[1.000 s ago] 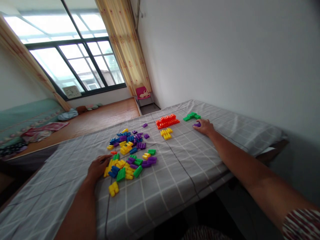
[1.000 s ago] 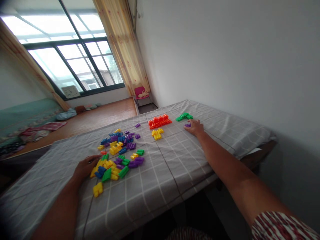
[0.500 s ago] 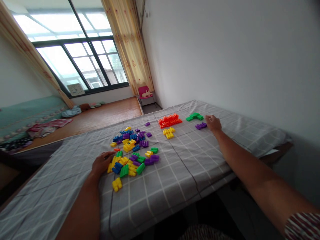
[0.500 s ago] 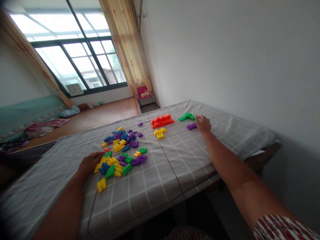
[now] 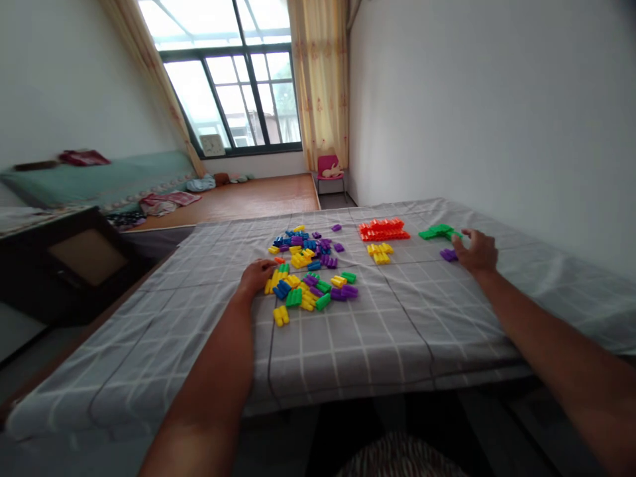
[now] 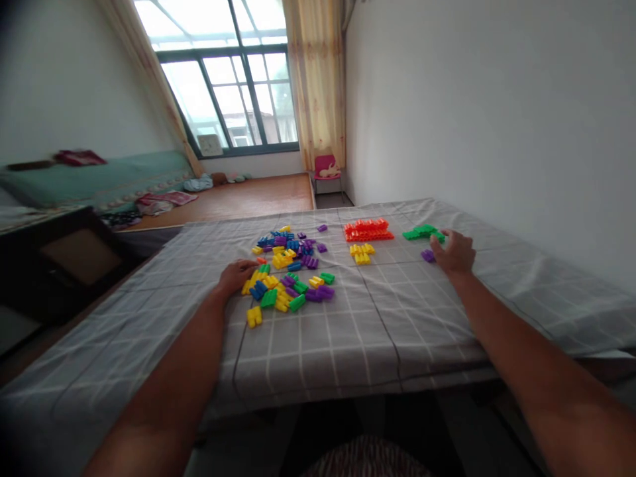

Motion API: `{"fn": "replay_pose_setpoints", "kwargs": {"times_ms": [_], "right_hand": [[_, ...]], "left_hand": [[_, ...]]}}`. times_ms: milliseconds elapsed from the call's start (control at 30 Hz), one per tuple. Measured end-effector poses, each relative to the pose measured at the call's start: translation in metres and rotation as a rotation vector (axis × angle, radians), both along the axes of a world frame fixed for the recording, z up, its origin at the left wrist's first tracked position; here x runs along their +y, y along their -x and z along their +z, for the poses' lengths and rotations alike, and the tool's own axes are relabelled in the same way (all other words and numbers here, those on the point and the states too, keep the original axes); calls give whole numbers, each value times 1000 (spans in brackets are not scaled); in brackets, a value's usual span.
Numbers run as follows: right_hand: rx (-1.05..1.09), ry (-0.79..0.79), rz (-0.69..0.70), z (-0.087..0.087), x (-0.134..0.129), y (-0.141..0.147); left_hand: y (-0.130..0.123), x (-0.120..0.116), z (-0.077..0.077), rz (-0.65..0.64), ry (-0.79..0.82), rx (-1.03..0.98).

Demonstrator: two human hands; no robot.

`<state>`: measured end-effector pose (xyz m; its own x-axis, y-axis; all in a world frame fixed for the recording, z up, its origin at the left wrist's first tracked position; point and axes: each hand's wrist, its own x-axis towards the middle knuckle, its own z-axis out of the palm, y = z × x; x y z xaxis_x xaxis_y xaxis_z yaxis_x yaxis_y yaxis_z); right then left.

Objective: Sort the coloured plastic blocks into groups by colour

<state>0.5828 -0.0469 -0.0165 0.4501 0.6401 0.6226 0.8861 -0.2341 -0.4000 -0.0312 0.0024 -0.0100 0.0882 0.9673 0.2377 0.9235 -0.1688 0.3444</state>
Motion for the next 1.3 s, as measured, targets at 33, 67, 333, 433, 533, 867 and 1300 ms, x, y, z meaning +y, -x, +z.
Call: {"fn": "replay_pose_setpoints", "kwargs": {"times_ms": [33, 67, 333, 433, 533, 867, 1300], "right_hand": [[-65, -13, 79, 5, 4, 14], [-125, -17, 184, 11, 8, 30], [-307, 231, 1001, 38, 33, 220], [-342, 294, 1052, 35, 49, 268], [-269, 302, 944, 34, 71, 294], [-153, 465, 902, 33, 104, 306], [-159, 534, 1281, 54, 31, 285]], "left_hand": [[0, 0, 0, 4, 2, -6], [-1, 0, -1, 7, 9, -15], [-1, -1, -3, 9, 5, -67], [-1, -1, -2, 5, 10, -71], [0, 0, -3, 3, 12, -85], [2, 3, -5, 3, 7, -89], [5, 5, -6, 4, -27, -58]]}}
